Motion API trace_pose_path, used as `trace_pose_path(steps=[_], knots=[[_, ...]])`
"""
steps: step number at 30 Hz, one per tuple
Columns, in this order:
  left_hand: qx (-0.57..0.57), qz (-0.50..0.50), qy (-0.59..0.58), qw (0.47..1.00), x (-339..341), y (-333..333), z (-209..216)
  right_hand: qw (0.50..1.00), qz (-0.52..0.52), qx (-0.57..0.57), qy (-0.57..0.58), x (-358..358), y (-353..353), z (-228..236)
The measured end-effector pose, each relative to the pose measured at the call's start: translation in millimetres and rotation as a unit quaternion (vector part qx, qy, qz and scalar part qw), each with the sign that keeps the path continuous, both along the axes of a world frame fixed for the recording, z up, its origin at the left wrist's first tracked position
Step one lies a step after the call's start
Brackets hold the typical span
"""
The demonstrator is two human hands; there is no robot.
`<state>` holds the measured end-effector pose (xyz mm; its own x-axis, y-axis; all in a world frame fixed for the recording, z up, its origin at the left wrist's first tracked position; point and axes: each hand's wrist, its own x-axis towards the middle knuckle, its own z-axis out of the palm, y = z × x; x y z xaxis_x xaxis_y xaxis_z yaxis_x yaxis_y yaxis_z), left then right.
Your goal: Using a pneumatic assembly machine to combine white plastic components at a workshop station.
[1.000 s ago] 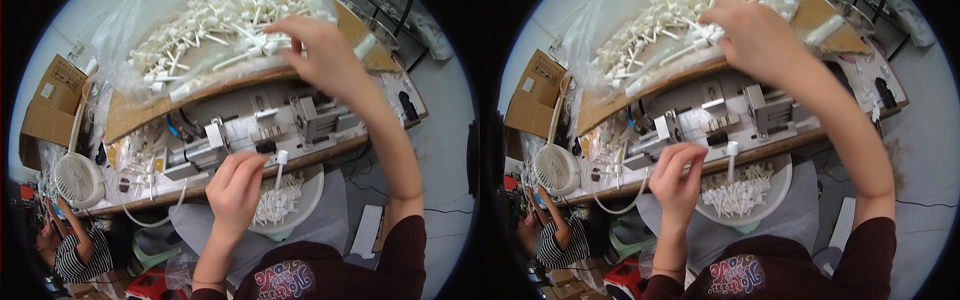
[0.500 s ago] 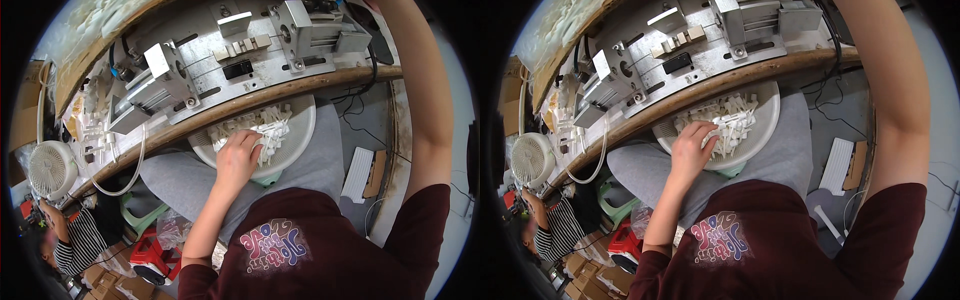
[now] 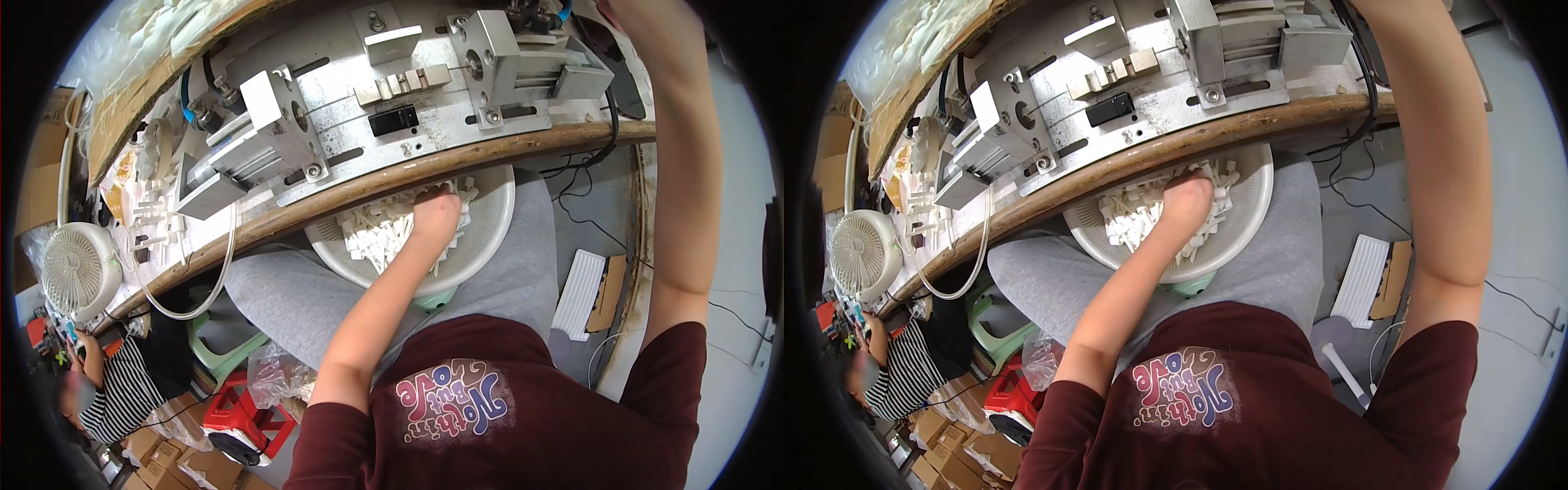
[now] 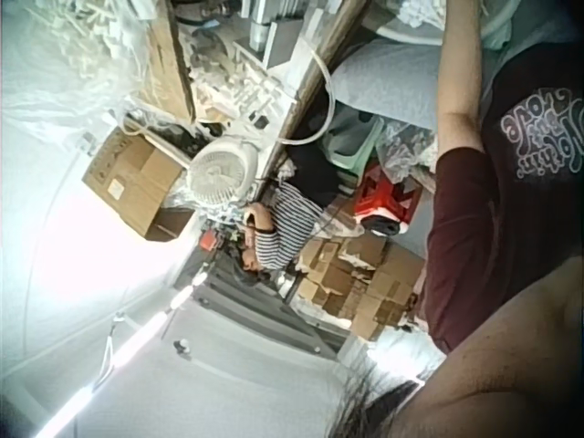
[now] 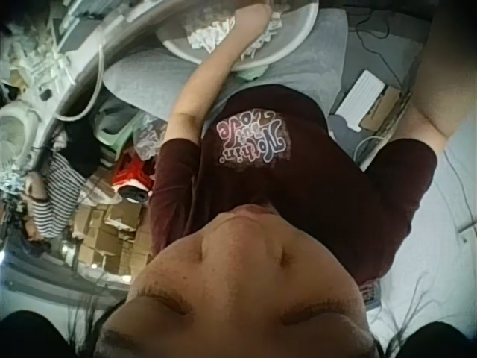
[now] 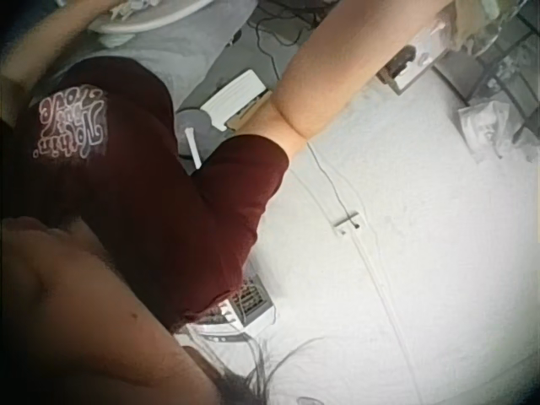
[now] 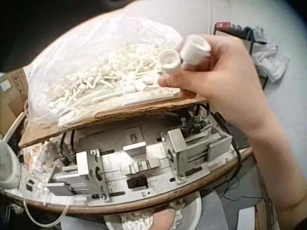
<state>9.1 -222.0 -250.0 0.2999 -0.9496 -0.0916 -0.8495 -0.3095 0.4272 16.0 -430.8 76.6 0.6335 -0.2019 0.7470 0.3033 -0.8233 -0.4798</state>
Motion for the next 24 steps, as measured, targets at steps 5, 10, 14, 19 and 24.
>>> trace_pose_path(steps=[5, 10, 14, 19, 24], knots=[[-0.113, -0.031, 0.123, 0.985, 2.4, 38.0, 87.5, 0.996, 0.028, 0.051, -0.071, -7.2, 4.0, -19.6], [-0.236, -0.042, 0.198, 0.951, 8.4, 77.0, 191.4, 0.992, -0.013, 0.101, -0.076, -23.5, 21.3, -25.0], [-0.358, 0.008, 0.049, 0.932, 31.8, 79.8, 226.9, 0.993, -0.060, 0.103, -0.020, -40.9, 41.0, -31.7], [-0.387, 0.071, -0.158, 0.906, 59.2, 50.8, 231.4, 0.995, -0.019, 0.099, -0.017, -57.4, 57.7, -36.7], [-0.284, 0.095, -0.207, 0.931, 62.7, 42.7, 227.3, 0.995, -0.075, 0.065, 0.020, -74.9, 70.7, -46.8]])
